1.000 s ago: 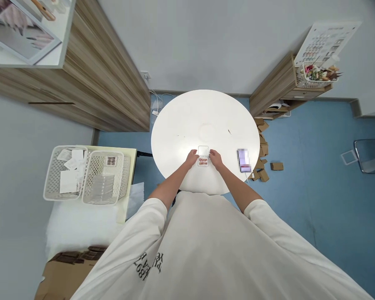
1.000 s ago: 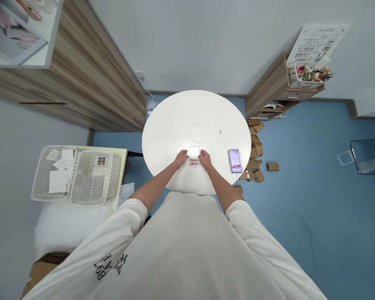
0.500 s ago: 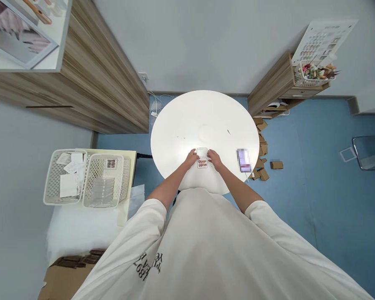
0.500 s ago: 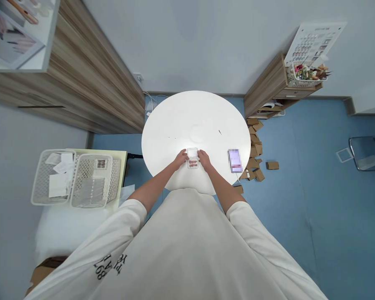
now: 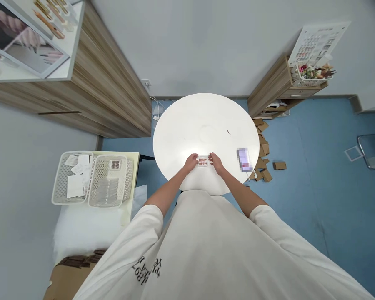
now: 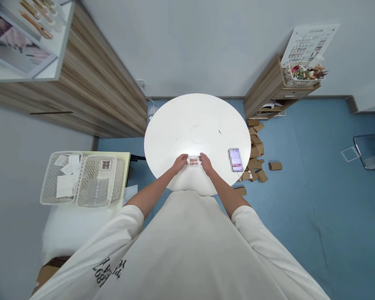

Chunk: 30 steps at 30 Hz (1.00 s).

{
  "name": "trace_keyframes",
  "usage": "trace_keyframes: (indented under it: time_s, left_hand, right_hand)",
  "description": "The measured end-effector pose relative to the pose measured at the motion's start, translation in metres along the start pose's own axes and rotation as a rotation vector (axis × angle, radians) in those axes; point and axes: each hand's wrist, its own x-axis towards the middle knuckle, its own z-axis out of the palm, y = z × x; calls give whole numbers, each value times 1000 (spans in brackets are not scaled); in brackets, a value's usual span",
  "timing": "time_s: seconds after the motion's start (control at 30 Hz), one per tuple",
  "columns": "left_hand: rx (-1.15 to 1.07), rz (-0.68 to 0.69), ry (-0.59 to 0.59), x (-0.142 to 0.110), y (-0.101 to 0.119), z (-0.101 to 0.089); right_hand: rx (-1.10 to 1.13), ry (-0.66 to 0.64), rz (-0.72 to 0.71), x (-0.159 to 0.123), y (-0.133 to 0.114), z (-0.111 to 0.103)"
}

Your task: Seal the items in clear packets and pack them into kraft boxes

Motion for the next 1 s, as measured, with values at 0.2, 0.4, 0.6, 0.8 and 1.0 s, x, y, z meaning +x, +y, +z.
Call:
trace_keyframes:
  time_s: [0.2,0.4,0.6,0.8,1.0]
  left_hand:
    - [51,-2,-17,-12,-18,1]
    - [288,25,-8,-25,-27,1]
    - [787,293,-124,-53,-36,-1]
    - [1233,393,-309,-64,-46,0]
    - [1336,354,-346,-67,-45,4]
  right_hand:
    - [-165,-35,-101,-10,27,-6]
    - [-529,-121,-183,-13,42,-8]
    - [-1080,-206,-343,-26,57,-10]
    - [-1369,-277,-375,-34,57,-9]
    - [-1434,-315,-337,-37,51,-5]
